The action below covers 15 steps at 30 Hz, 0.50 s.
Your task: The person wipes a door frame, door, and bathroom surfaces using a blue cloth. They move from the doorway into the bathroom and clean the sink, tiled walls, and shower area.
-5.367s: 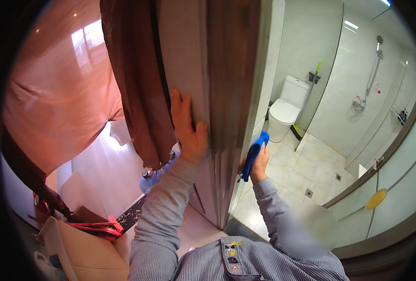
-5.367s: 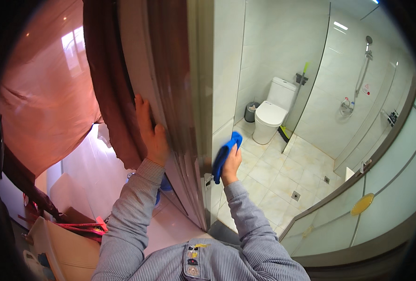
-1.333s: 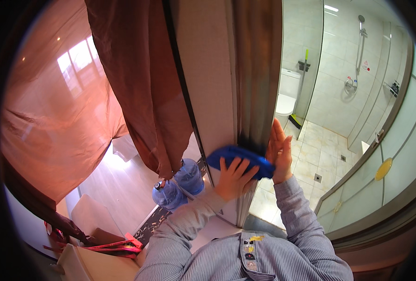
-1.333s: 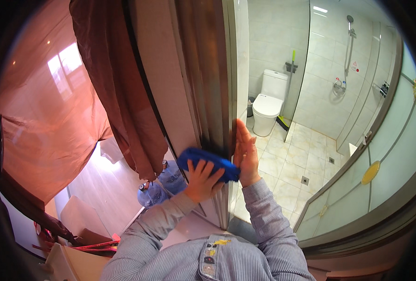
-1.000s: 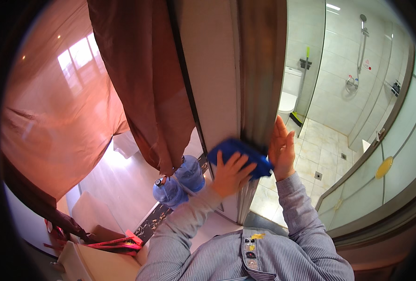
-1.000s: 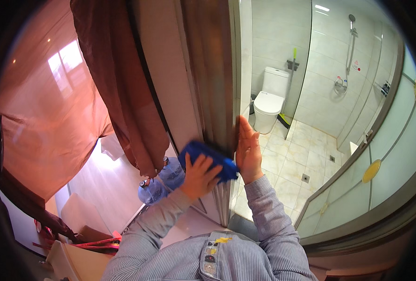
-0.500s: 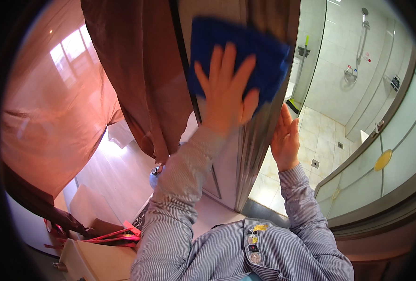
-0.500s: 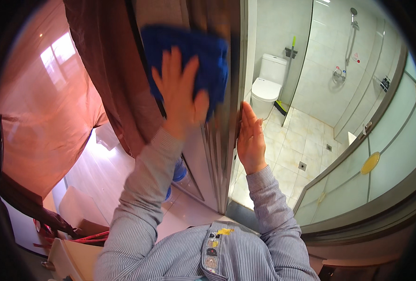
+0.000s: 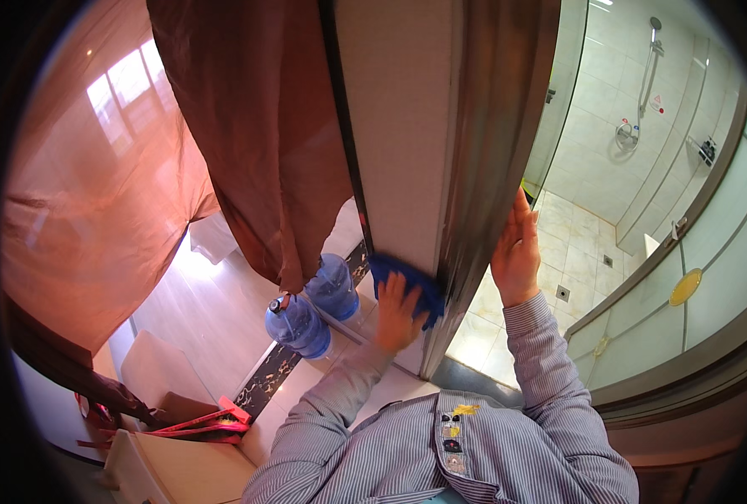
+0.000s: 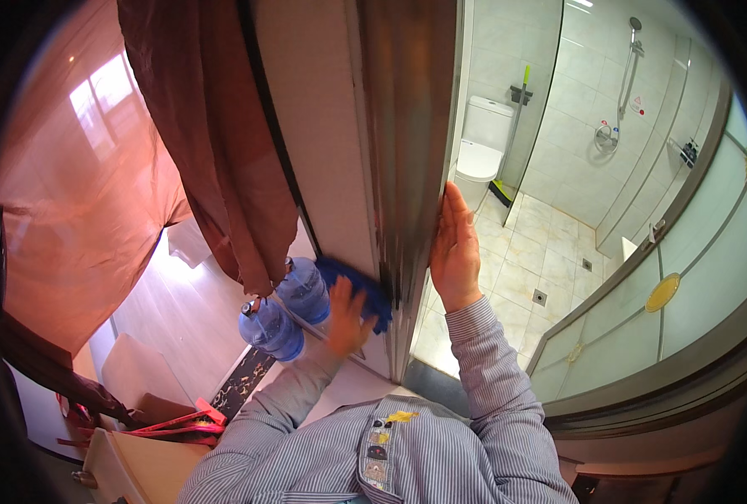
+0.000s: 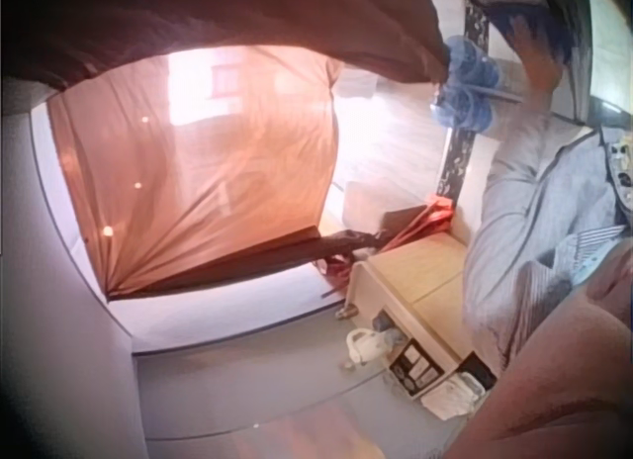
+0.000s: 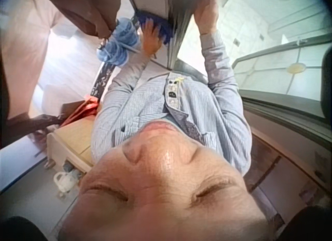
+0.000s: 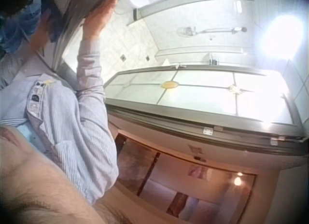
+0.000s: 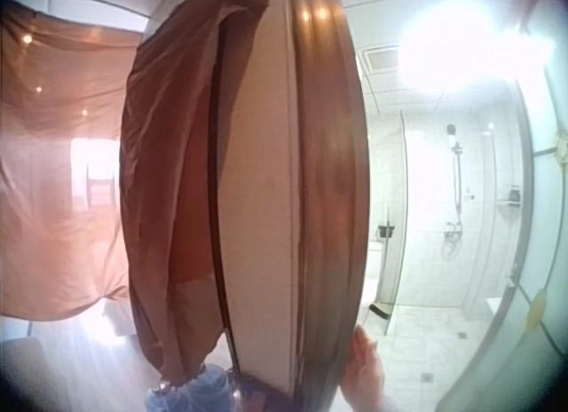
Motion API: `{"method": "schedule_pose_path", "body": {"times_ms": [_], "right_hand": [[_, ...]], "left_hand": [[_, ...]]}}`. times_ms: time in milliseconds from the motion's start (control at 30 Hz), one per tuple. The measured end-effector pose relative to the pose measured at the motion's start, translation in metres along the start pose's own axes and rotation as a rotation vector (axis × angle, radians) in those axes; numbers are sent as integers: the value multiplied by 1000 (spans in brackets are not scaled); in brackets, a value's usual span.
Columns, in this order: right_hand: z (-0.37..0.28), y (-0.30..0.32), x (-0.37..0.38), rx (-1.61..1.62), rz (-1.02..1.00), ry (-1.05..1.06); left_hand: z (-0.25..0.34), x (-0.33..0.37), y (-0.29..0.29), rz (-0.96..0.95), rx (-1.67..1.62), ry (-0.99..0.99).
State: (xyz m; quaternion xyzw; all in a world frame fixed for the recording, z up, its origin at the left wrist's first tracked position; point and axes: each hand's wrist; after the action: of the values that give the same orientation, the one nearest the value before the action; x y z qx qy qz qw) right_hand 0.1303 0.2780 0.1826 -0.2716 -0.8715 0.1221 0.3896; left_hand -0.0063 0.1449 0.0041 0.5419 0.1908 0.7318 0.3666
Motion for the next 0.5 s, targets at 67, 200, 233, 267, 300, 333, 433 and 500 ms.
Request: {"method": "schedule_pose_path", "body": {"times_ms": [67, 200, 233, 267, 300, 333, 433, 500], "right_hand": [[0, 0, 1, 36, 3, -3], [-2, 0, 1, 91, 10, -21], [-2, 0, 1, 89, 15, -36], [-3, 0, 1, 87, 20, -50], [-3, 0, 1, 90, 24, -60], [-4, 0, 1, 81, 20, -62], [-5, 0, 1, 74, 11, -59], [-5, -1, 1, 91, 12, -52]], "left_hand": [[9, 46, 25, 140, 14, -60], [34, 157, 100, 298, 192, -252], [43, 181, 119, 308, 218, -244], [51, 201, 136, 323, 240, -262], [59, 220, 150, 374, 247, -285], [66, 231, 158, 417, 243, -328], [72, 239, 157, 447, 264, -289], [65, 213, 134, 378, 264, -260]]}}
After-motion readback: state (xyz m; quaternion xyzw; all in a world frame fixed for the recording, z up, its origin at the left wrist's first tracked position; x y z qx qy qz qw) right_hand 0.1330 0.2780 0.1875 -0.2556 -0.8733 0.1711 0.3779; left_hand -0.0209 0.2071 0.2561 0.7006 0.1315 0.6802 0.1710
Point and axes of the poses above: each hand's wrist, its own x-axis towards the middle knuckle, its own y-axis out of the back of the hand, z = x × y, and after that the axes turned 11 degrees about -z, right-handed
